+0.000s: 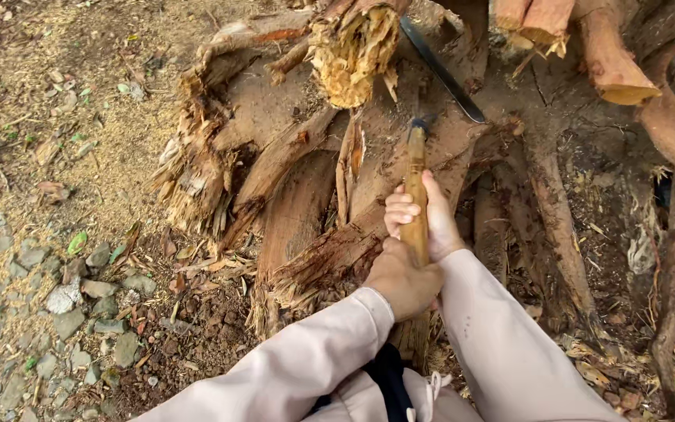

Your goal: The person uses a machete to chop and pry bark and splintered wood from a large tree stump, then switches to a wooden-handled adze to hack at the root base, and later returns to the machete and a small knife to strip remaining bark from the roots.

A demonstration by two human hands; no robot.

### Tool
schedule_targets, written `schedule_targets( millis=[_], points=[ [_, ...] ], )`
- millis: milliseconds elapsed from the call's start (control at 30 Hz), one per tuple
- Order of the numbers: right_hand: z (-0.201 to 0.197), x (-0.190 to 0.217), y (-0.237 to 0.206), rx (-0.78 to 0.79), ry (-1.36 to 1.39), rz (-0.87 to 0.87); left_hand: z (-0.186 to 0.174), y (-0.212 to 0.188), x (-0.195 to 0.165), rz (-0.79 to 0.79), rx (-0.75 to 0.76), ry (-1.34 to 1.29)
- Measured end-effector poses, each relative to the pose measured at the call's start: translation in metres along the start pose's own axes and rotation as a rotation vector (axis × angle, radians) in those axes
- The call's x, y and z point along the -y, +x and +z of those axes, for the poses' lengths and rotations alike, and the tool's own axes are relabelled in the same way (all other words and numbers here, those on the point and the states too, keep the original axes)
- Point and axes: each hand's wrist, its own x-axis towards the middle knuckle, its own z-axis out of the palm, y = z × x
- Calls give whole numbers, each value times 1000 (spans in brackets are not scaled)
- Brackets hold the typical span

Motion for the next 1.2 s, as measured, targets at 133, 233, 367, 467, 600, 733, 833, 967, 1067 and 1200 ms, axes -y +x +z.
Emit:
schedule_targets(
  millis=[133, 233, 367, 467, 600, 733, 833, 967, 1067, 1200],
  points=[
    [31, -7, 2, -396, -484, -5, -20, -3, 6, -24, 103, -490],
    [65, 2, 4, -587, -1091, 146, -46, -9, 26, -8, 135, -704],
    [94, 42, 25, -672, -1800, 31, -61, -20, 55, 60, 210, -718],
    [106, 84, 66, -654, -1881, -432, -53, -18, 59, 33, 128, -705],
    [120, 111, 114, -798, -2441, -820, -44, -17, 58, 12, 68, -664],
    [133, 100, 133, -992, -2611, -404, -56, -19, 61, 48, 88, -628],
    [138, 95, 135, -1027, -2658, -277, -63, -18, 63, -27, 56, -608],
    [140, 96, 137, -1054, -2694, -202, -65, -18, 64, -102, 12, -513],
    [138, 101, 142, -1061, -2702, -172, -65, -21, 60, -79, -20, -382],
    [129, 117, 148, -1061, -2709, -147, -66, -25, 51, -158, -29, -281]
  ],
)
